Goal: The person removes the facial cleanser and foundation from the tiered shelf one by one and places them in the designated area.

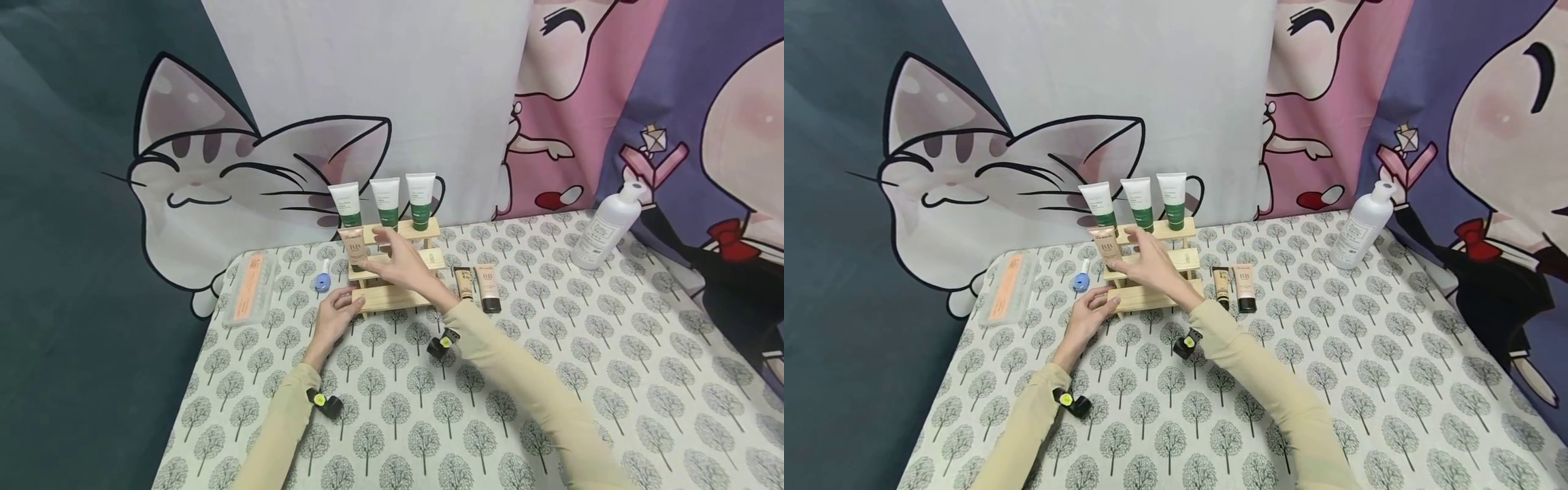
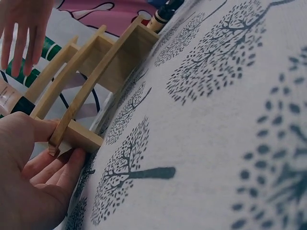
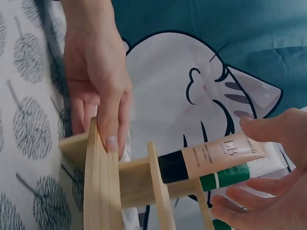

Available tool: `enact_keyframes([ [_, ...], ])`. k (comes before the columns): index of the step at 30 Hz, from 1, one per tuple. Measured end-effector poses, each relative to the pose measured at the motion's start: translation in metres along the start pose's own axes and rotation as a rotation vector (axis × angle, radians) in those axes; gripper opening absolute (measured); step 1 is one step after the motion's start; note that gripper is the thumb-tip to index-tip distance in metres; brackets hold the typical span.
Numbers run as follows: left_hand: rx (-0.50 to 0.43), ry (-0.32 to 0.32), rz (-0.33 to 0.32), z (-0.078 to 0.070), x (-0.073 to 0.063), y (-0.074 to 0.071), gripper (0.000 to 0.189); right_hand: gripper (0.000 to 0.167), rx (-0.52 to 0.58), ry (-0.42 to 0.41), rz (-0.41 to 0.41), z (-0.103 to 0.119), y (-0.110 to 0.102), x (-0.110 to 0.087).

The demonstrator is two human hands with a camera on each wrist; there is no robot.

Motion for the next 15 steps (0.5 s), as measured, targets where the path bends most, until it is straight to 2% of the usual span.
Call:
enact_keyframes([
  [7,0.01,0.01,-0.013,-0.001,-0.002,-0.001,0.048,0.059,0.109,0.013,-0.035,0.0,0.015,0.013],
  [15,0.012,0.005,-0.005,-0.001,-0.001,-0.001,0.049,0.04,0.082,0.059,-0.074,-0.002,0.026,0.023],
])
Point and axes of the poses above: each hand's wrist, its own x-axis towards the middle knuckle, its own y-axis out of the palm, z = x × y, the point moved 9 cm from there along x, towards the middle knuckle, and after that the axes turned 10 degrees about -x, right-handed, at the moved point
